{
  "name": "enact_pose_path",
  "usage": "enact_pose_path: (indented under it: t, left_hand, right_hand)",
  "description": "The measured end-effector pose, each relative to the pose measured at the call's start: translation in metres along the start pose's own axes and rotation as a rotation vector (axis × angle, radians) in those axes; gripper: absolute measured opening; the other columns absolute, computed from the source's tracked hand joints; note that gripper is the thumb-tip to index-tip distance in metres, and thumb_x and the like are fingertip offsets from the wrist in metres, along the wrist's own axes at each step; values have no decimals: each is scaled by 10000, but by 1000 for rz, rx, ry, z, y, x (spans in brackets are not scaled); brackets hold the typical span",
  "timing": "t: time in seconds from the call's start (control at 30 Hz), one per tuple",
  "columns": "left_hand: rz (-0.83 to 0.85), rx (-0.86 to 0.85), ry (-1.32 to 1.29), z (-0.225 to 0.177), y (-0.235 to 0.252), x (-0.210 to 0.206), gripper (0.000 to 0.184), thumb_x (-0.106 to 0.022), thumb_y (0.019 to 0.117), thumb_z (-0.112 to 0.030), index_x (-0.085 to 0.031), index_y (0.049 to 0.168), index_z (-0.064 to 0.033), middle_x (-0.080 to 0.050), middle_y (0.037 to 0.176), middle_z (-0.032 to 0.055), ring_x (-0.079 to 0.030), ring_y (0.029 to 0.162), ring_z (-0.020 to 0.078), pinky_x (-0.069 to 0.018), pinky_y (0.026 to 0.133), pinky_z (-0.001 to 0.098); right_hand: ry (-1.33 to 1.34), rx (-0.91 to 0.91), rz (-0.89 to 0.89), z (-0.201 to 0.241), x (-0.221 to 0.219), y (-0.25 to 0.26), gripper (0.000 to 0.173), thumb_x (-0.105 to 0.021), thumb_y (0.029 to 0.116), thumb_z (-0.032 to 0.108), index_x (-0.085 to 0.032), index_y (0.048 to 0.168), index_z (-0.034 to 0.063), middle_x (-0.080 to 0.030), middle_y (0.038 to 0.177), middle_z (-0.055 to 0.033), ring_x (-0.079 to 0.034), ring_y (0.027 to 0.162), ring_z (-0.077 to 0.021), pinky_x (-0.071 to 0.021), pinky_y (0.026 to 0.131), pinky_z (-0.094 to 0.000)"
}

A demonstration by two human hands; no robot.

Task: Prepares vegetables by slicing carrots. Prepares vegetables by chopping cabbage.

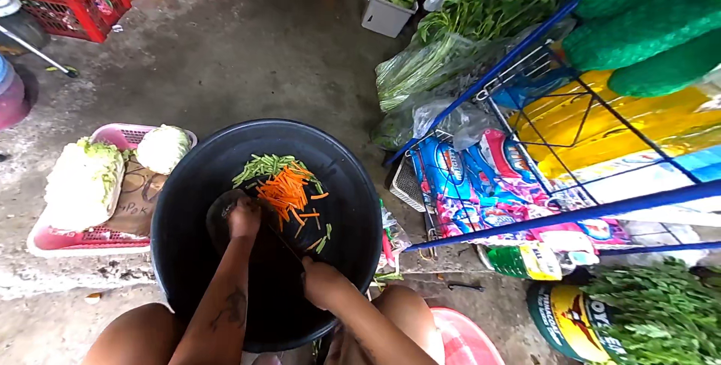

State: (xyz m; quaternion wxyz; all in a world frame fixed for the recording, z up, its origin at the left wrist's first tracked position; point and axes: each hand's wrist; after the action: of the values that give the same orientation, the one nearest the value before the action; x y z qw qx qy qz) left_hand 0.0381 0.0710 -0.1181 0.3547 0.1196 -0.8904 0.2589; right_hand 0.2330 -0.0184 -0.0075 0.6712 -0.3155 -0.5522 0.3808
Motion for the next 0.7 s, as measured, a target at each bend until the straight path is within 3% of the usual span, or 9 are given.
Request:
enact_pose_path:
  t: [0.1, 0.2, 0.3, 0.43, 0.5, 0.57, 0.6, 0.63, 0.7]
  left_hand:
    - [44, -7, 167, -13, -8, -9, 531, -557, 1029, -158, -402, 1531, -81, -549, 1412, 291, -638, 1205, 447, -534, 998, 589]
    - [85, 13, 257, -24, -9, -12, 595, -590, 1005, -162, -353, 1541, -56, -630, 1303, 282, -658, 1174, 450, -536, 980, 599]
    - [138, -2, 173, -33, 2, -10, 536, -635, 999, -216, -461, 1461, -7, -640, 1298, 270, -633, 1226, 428, -496, 1039, 597]
    - [159, -87, -107, -48, 30, -14, 422, -646, 1015, -248, -591, 1353, 0, -667, 1253, 235, -672, 1145, 355, -524, 1016, 527]
    - [152, -178, 47, -58, 39, -19, 591, -696, 987, -288, -499, 1475, -21, -599, 1400, 236, -591, 1295, 394, -461, 1100, 568]
    - [200, -269, 325, -63, 48, -32, 814, -763, 926, -376, -379, 1588, -98, -323, 1640, 236, -362, 1470, 484, -366, 1155, 642]
    - [236, -261, 441, -68, 49, -39, 880, -784, 895, -409, -343, 1615, -158, -214, 1678, 250, -300, 1482, 530, -364, 1137, 673]
    - [268, -247, 508, -73, 47, -48, 891, -798, 879, -400, -345, 1618, -196, -194, 1672, 280, -307, 1459, 565, -388, 1102, 693]
    - [309, -245, 550, -85, 33, -69, 811, -786, 892, -302, -390, 1594, -216, -280, 1612, 326, -349, 1410, 596, -427, 1055, 707]
  right_hand:
    - [107, -8, -85, -20, 16, 7, 460, -370, 1123, 315, -359, 1543, 126, -653, 1256, -234, -701, 1066, -393, -566, 893, -575]
    - [247, 2, -192, -40, 36, 18, 447, -353, 1133, 338, -382, 1520, 116, -659, 1201, -218, -712, 977, -351, -576, 854, -524]
    - [377, -3, -256, -56, 50, 25, 447, -350, 1138, 341, -382, 1522, 116, -655, 1172, -206, -708, 887, -316, -580, 797, -479]
    - [448, 23, -276, -66, 63, 31, 442, -346, 1140, 328, -369, 1529, 119, -649, 1131, -194, -696, 825, -286, -579, 750, -451]
    - [459, 34, -280, -67, 65, 33, 456, -342, 1138, 332, -364, 1542, 121, -650, 1132, -195, -695, 827, -290, -579, 753, -457]
    - [451, 41, -286, -65, 67, 32, 454, -345, 1136, 337, -379, 1533, 119, -654, 1141, -199, -699, 842, -300, -581, 765, -467]
    - [446, 46, -287, -63, 70, 31, 446, -347, 1135, 331, -386, 1525, 119, -656, 1153, -203, -704, 862, -308, -582, 777, -478]
    - [445, 55, -288, -61, 72, 29, 435, -348, 1135, 327, -391, 1515, 120, -655, 1154, -200, -708, 873, -307, -583, 784, -478]
    - [456, 78, -300, -59, 78, 25, 429, -349, 1136, 327, -390, 1512, 126, -656, 1154, -192, -710, 882, -303, -584, 791, -477]
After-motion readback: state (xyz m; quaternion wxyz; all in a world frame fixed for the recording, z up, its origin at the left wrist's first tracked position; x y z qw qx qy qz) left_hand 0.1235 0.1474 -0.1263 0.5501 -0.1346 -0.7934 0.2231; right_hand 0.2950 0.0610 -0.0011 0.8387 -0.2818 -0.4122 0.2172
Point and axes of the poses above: each hand's wrist, its own y-axis towards the middle knuckle, its own x-axis out of the back of the hand, z = x × y
